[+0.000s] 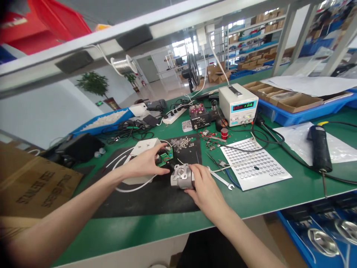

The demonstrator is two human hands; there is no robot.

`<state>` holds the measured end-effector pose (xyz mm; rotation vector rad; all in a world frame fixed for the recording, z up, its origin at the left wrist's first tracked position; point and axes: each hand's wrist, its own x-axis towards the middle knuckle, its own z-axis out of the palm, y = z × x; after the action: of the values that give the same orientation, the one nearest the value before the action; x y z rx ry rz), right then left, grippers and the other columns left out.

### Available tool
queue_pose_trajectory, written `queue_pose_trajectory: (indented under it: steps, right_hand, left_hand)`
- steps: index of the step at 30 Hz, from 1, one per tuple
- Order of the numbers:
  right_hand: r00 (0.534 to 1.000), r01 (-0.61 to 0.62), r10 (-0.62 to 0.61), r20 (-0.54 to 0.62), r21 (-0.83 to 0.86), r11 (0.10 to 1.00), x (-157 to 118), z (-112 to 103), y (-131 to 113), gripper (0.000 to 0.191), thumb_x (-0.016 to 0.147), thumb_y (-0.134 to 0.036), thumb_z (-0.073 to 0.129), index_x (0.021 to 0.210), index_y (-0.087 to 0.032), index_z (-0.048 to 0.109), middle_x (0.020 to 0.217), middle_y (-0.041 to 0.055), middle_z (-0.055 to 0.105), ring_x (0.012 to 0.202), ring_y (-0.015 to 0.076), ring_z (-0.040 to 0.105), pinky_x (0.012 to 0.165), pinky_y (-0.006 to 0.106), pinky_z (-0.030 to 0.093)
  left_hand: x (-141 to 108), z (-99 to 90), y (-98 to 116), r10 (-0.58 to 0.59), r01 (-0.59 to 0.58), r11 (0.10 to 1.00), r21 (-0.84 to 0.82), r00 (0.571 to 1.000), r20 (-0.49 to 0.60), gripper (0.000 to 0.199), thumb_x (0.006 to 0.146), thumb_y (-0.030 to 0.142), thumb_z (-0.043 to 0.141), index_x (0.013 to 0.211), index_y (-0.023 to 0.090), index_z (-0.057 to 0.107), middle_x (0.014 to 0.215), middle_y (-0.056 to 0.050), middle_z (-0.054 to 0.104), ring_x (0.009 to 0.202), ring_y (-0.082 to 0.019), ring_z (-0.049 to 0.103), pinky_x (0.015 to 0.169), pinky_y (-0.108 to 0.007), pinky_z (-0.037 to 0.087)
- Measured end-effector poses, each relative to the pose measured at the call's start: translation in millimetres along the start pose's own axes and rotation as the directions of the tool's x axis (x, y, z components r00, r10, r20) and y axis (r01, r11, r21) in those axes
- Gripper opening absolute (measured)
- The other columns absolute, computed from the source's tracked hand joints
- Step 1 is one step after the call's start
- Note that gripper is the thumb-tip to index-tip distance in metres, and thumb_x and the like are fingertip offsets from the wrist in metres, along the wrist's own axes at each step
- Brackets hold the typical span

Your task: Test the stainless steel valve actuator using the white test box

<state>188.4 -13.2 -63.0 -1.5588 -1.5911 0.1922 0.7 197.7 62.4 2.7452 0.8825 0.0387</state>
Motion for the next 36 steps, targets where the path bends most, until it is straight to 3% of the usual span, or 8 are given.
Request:
queue_pose_trajectory:
  steps: [3,6,10,18,26,33,36]
  right_hand:
    - [1.0,-0.002,0.002,0.004,0.026,1.0,2,-1,0,0.086,0.083,-0.012,0.085,0.153,-0.026,0.036,0.148,0.0142,0.051,0.138,0.0359,0.052,0.118,0.059,0.048]
    - [1.0,-0.007,0.007,0.002,0.042,0.999,3,-2,-1,0.086,0.082,-0.011,0.085,0.152,-0.025,0.037,0.147,0.0141,0.052,0.137,0.0363,0.052,0.117,0.06,0.049]
    - [1.0,-0.004,0.004,-0.003,0.055,0.998,3,-4,-1,0.082,0.084,-0.01,0.082,0.152,-0.024,0.039,0.146,0.0151,0.052,0.136,0.037,0.053,0.114,0.059,0.052]
    - [1.0,0.007,-0.007,-0.008,0.06,0.998,2,-7,-2,0.082,0.083,-0.005,0.081,0.152,-0.019,0.039,0.147,0.0156,0.053,0.139,0.0353,0.051,0.118,0.055,0.05]
    - [1.0,0.006,-0.006,-0.002,0.06,0.998,3,-8,-4,0.083,0.083,-0.004,0.081,0.151,-0.016,0.035,0.146,0.0202,0.053,0.136,0.0385,0.054,0.112,0.059,0.053]
    - [1.0,0.009,-0.01,0.024,0.043,0.999,3,-9,-3,0.075,0.086,-0.007,0.081,0.148,-0.014,0.039,0.143,0.019,0.055,0.137,0.0382,0.053,0.118,0.059,0.048]
    - [0.999,0.003,-0.005,0.036,0.041,0.999,3,-14,-5,0.074,0.086,-0.006,0.081,0.147,-0.012,0.04,0.143,0.0196,0.054,0.137,0.0374,0.052,0.119,0.057,0.047]
  left_hand:
    - [-13,-18.5,16,-0.017,0.013,0.997,-0.075,0.998,-0.056,0.099,0.083,0.066,0.08,0.162,0.025,0.037,0.159,-0.012,0.053,0.137,-0.029,0.062,0.111,-0.038,0.054]
    - [-22,-32.1,44,0.058,-0.067,0.98,-0.189,0.997,-0.057,0.101,0.078,0.059,0.087,0.161,0.029,0.039,0.159,-0.008,0.053,0.139,-0.03,0.059,0.11,-0.037,0.055]
    - [-25,-35.6,72,0.139,-0.141,0.987,-0.078,0.99,-0.029,0.113,0.071,0.058,0.092,0.164,0.028,0.035,0.159,-0.011,0.052,0.142,-0.034,0.057,0.117,-0.042,0.052]
    - [-24,-40.1,75,0.182,-0.186,0.973,0.138,0.982,0.042,0.111,0.074,0.064,0.088,0.164,0.03,0.033,0.163,-0.012,0.049,0.144,-0.038,0.055,0.118,-0.048,0.051]
    - [-17,-51.4,83,0.282,-0.315,0.929,0.196,0.942,0.181,0.105,0.078,0.058,0.088,0.164,0.034,0.032,0.16,-0.01,0.051,0.143,-0.035,0.056,0.12,-0.046,0.049]
    - [-19,-44.1,92,0.32,-0.349,0.899,0.264,0.936,0.147,0.107,0.075,0.064,0.088,0.162,0.03,0.035,0.155,-0.014,0.053,0.138,-0.038,0.058,0.117,-0.048,0.051]
    - [-16,-40.4,97,0.274,-0.302,0.91,0.284,0.952,0.134,0.103,0.077,0.073,0.083,0.159,0.03,0.037,0.151,-0.012,0.056,0.133,-0.036,0.061,0.113,-0.049,0.054]
